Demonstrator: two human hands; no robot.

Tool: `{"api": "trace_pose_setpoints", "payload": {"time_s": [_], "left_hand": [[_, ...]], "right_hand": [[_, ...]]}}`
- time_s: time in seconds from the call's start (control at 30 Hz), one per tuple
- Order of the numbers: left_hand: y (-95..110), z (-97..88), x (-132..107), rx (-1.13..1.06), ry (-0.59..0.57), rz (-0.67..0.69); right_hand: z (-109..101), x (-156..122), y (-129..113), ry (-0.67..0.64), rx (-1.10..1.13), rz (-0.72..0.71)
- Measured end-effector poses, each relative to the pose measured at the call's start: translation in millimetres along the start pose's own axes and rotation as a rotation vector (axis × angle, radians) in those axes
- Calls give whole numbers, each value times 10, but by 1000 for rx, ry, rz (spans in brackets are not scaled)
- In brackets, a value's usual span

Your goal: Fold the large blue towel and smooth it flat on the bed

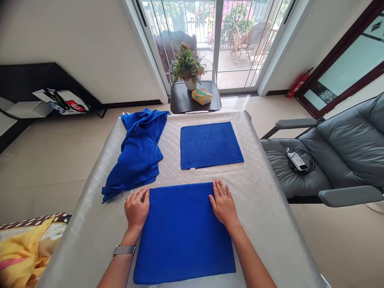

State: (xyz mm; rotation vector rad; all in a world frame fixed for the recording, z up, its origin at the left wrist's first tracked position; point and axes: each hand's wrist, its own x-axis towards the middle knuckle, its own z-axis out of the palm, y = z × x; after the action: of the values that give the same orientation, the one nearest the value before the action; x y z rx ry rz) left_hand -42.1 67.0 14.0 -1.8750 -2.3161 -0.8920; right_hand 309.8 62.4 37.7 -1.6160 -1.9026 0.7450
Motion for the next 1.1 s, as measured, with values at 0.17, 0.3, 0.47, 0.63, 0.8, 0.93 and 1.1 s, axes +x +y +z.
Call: {"api": "trace_pose_setpoints", "payload": {"time_s": [0.17, 0.3, 0.47, 0.63, 0.8, 0.93, 1.1], "left_hand": [[421, -117, -104, -302, 42, -134], [1432, -33, -375, -924, -252, -377], [2634, 356, -581, -1677, -571, -786], [2802, 594, -408, -2088, -520, -1273], [2420, 592, -302, -2142, -482, -1359], [2148, 503, -278, -2125, -441, -1286], [1708, 347, -195, -2055, -327, -1242]], "right_hand": [[-115, -115, -297, 113, 634, 230], [-48, 5, -287, 235, 1332, 432], [52, 129, -51, 281, 1576, 520], [65, 102, -1, 359, 1571, 563], [74, 105, -2, 302, 1583, 504], [68, 98, 1, 304, 1590, 492], [52, 96, -25, 299, 1569, 495]]}}
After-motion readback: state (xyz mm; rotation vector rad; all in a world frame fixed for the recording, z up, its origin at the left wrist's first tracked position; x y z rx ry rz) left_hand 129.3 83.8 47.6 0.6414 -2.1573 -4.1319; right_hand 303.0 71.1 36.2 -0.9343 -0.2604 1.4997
